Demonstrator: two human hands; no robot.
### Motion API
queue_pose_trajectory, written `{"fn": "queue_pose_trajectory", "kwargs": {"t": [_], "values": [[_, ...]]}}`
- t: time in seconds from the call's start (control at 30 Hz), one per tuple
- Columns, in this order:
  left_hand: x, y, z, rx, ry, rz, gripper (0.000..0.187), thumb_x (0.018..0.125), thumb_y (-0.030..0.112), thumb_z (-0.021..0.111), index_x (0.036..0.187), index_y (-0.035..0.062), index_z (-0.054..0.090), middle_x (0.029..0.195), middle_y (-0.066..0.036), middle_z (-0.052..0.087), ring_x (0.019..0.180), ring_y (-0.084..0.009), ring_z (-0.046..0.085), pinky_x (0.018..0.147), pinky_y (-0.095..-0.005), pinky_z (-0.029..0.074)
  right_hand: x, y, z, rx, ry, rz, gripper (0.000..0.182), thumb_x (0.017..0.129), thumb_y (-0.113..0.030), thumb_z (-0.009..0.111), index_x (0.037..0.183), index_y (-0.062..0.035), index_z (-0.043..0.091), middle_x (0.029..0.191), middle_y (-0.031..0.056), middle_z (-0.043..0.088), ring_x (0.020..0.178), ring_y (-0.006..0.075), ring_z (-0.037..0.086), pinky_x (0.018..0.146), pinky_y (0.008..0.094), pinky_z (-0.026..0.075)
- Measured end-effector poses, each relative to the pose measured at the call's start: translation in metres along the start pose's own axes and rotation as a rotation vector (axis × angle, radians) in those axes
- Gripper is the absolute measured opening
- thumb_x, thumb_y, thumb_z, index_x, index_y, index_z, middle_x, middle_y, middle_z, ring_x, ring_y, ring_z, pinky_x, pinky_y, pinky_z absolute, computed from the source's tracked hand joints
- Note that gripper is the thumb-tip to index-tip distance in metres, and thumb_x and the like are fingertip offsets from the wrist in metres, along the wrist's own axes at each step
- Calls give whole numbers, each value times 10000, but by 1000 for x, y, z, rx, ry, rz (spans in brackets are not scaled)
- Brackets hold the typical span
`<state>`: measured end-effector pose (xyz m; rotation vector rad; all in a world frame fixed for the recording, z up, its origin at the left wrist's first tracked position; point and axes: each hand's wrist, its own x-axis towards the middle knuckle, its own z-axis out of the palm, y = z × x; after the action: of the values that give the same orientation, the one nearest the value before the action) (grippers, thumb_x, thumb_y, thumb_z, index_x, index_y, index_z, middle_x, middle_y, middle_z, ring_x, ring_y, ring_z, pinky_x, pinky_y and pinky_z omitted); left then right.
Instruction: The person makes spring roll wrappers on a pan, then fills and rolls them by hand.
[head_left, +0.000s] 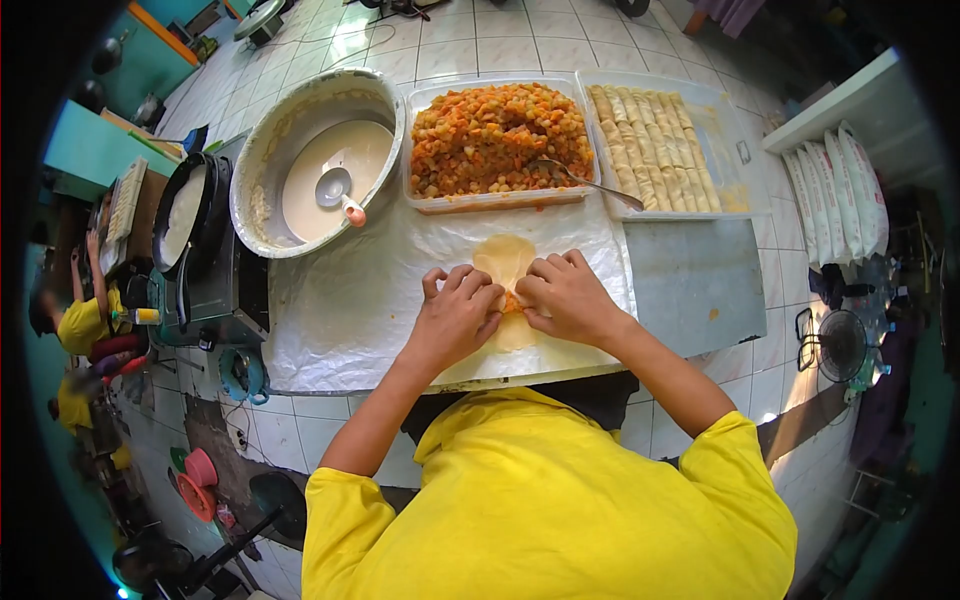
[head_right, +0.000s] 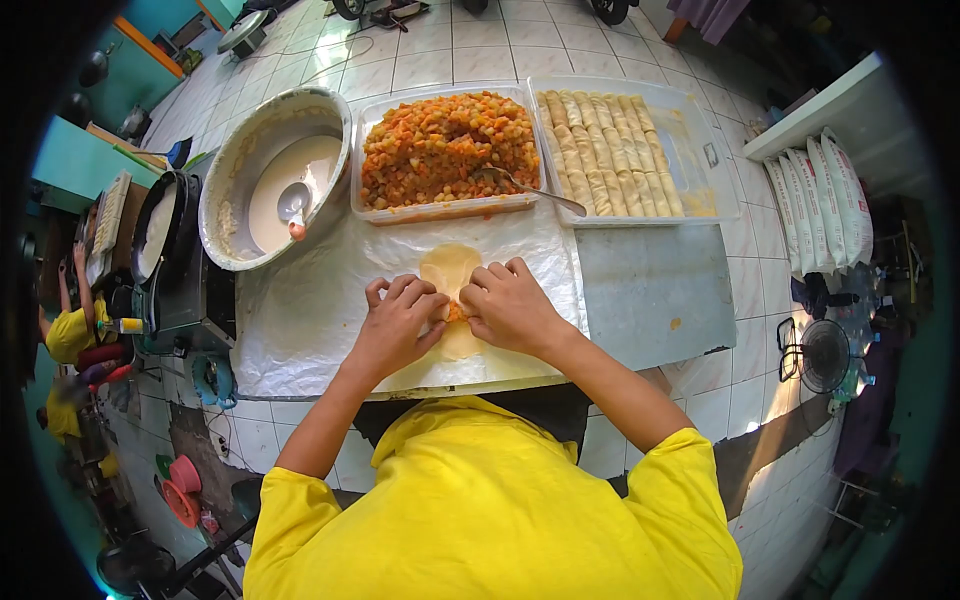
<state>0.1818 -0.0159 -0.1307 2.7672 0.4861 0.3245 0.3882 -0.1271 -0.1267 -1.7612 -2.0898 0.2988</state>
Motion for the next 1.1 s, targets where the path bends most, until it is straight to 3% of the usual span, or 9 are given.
{"fn": "queue_pose_trajectory", "kwargs": {"t": [0.3,0.4,0.47,0.63,0.77,0.83,0.9,0.97,1.1], "values": [[6,15,10,-1,9,-128,385,770,198,743,1128,129,620,1150,-41,576,1220,-221,488,1023,-450,238,5,-11,12,-126,74,-9,265,766,-178,721,1001,-117,614,994,69,589,948,236,575,864,387,404],[-6,21,11,38,112,-120,417,782,209,766,1154,117,603,1160,-57,573,1211,-234,492,1011,-437,254,-3,-14,5,-42,137,-49,253,777,-153,718,1001,-117,606,995,65,582,949,238,571,858,376,411],[-24,20,7,-42,205,-84,401,795,228,792,1133,107,614,1158,-56,579,1201,-239,498,998,-415,273,-16,-12,-6,44,172,-66,256,783,-129,719,1011,-114,605,1006,63,584,952,241,573,854,373,420],[-57,21,2,-104,75,-111,263,841,198,772,1094,176,707,1093,-7,614,1146,-221,531,977,-400,288,-53,-6,-1,179,-7,-19,191,838,-124,760,1015,-114,690,1021,81,620,923,250,598,842,387,461],[-45,12,15,-135,144,-111,168,855,211,765,1008,150,731,1085,-17,615,1135,-211,527,960,-396,302,-38,-8,4,232,101,-35,103,862,-138,740,952,-113,697,938,82,608,906,266,607,817,389,469],[-33,10,17,-180,193,-122,146,861,215,763,983,139,736,1077,-24,614,1122,-210,526,954,-394,307,-24,-6,2,465,213,140,87,875,-139,734,924,-78,697,919,95,613,860,292,616,778,397,487],[-18,6,18,-265,301,-351,132,869,210,761,962,118,739,1040,-36,613,1076,-220,533,940,-394,318,-15,0,-1,449,207,182,117,882,-121,740,967,-50,700,938,111,605,871,283,619,768,366,506],[-8,-2,24,-287,288,-370,144,870,220,759,956,107,743,1015,-43,614,1050,-239,537,950,-394,335,-5,8,6,354,204,215,113,878,-107,736,966,-48,698,926,118,606,845,278,629,763,370,513],[3,-4,28,-271,231,-524,185,851,258,770,940,97,749,989,-58,622,1035,-260,540,952,-395,382,-2,3,5,550,242,457,128,874,-117,714,986,-59,690,930,107,624,868,295,644,779,403,514]]}}
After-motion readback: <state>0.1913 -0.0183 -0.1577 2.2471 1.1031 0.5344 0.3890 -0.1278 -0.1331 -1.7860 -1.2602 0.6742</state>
